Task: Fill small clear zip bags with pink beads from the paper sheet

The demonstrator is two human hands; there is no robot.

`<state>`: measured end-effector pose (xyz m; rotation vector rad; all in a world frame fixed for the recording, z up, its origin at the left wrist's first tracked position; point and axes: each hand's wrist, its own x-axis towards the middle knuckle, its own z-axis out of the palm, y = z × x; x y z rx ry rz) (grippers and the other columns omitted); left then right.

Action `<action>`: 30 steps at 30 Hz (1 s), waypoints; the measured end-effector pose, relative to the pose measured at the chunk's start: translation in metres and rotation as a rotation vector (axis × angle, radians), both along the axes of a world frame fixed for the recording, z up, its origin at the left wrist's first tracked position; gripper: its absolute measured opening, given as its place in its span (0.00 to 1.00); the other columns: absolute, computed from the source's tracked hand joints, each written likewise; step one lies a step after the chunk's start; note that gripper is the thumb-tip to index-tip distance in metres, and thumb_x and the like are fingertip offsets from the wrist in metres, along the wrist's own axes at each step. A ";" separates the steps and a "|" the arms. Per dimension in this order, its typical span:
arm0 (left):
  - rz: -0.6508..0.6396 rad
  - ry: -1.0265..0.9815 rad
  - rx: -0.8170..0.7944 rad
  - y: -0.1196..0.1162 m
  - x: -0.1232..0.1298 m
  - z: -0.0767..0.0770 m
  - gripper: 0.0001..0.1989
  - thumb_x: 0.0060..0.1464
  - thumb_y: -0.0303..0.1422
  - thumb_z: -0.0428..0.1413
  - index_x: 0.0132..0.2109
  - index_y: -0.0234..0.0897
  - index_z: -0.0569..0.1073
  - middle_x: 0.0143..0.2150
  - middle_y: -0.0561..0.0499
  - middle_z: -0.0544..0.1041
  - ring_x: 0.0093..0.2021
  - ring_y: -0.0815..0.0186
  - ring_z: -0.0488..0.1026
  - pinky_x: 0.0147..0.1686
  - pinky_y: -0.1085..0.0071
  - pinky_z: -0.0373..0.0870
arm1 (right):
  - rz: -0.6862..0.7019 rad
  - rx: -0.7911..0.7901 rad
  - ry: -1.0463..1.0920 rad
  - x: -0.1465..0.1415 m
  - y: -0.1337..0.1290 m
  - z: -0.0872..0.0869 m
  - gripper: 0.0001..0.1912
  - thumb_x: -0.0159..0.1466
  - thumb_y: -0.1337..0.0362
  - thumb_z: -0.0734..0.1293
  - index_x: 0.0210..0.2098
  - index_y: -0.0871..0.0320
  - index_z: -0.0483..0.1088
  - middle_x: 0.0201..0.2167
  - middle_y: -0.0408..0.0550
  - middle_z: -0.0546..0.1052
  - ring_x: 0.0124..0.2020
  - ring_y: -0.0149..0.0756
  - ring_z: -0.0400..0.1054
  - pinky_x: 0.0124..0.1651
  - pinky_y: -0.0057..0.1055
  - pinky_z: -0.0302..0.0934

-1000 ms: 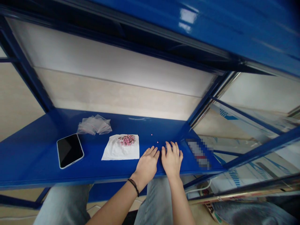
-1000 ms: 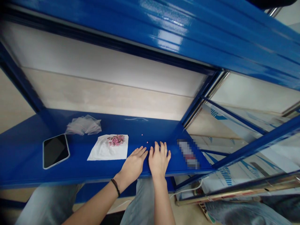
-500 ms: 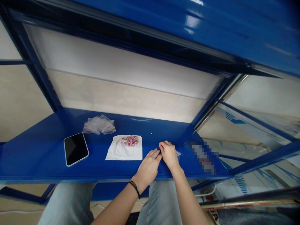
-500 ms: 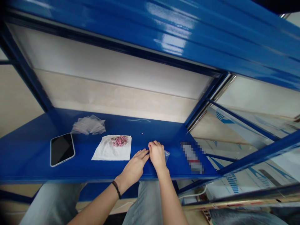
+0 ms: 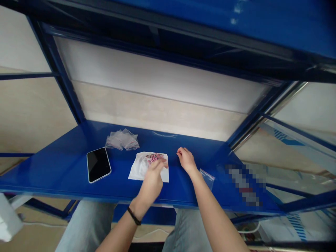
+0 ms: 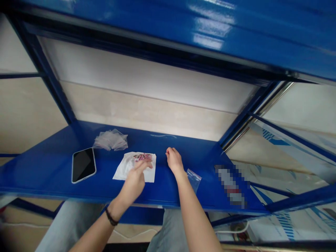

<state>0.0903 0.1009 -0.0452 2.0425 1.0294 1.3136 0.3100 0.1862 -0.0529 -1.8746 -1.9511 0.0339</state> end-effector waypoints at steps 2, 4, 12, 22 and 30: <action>0.104 -0.106 -0.072 0.027 -0.026 0.002 0.29 0.39 0.11 0.43 0.43 0.39 0.76 0.49 0.47 0.78 0.53 0.59 0.74 0.57 0.58 0.70 | -0.001 0.005 0.014 -0.001 -0.001 -0.001 0.05 0.66 0.71 0.65 0.37 0.56 0.73 0.36 0.48 0.76 0.34 0.36 0.70 0.36 0.29 0.56; 0.141 -0.246 -0.195 0.053 -0.041 0.001 0.28 0.36 0.14 0.45 0.42 0.37 0.76 0.45 0.47 0.78 0.51 0.60 0.75 0.56 0.60 0.71 | 0.007 0.015 0.033 -0.005 -0.005 0.002 0.06 0.66 0.71 0.65 0.36 0.57 0.73 0.36 0.48 0.76 0.34 0.37 0.71 0.36 0.29 0.56; 0.118 -0.333 -0.309 0.088 -0.038 -0.009 0.26 0.36 0.17 0.46 0.42 0.36 0.78 0.45 0.47 0.81 0.50 0.60 0.76 0.58 0.59 0.68 | 0.243 0.067 0.219 -0.072 -0.011 0.019 0.08 0.68 0.69 0.62 0.40 0.55 0.74 0.37 0.45 0.79 0.38 0.35 0.73 0.42 0.28 0.63; 0.233 -0.315 -0.383 0.056 -0.083 -0.002 0.17 0.48 0.24 0.52 0.44 0.35 0.78 0.44 0.45 0.80 0.45 0.58 0.76 0.49 0.62 0.70 | 0.360 0.010 0.021 -0.110 -0.005 0.015 0.07 0.70 0.70 0.64 0.39 0.56 0.74 0.38 0.47 0.77 0.43 0.37 0.69 0.46 0.29 0.60; 0.261 -0.467 -0.418 0.046 -0.088 -0.007 0.12 0.50 0.28 0.53 0.42 0.34 0.76 0.40 0.48 0.79 0.44 0.60 0.75 0.49 0.64 0.67 | 0.341 0.017 0.019 -0.105 -0.009 0.019 0.07 0.69 0.69 0.65 0.37 0.56 0.76 0.38 0.47 0.75 0.44 0.36 0.68 0.47 0.29 0.60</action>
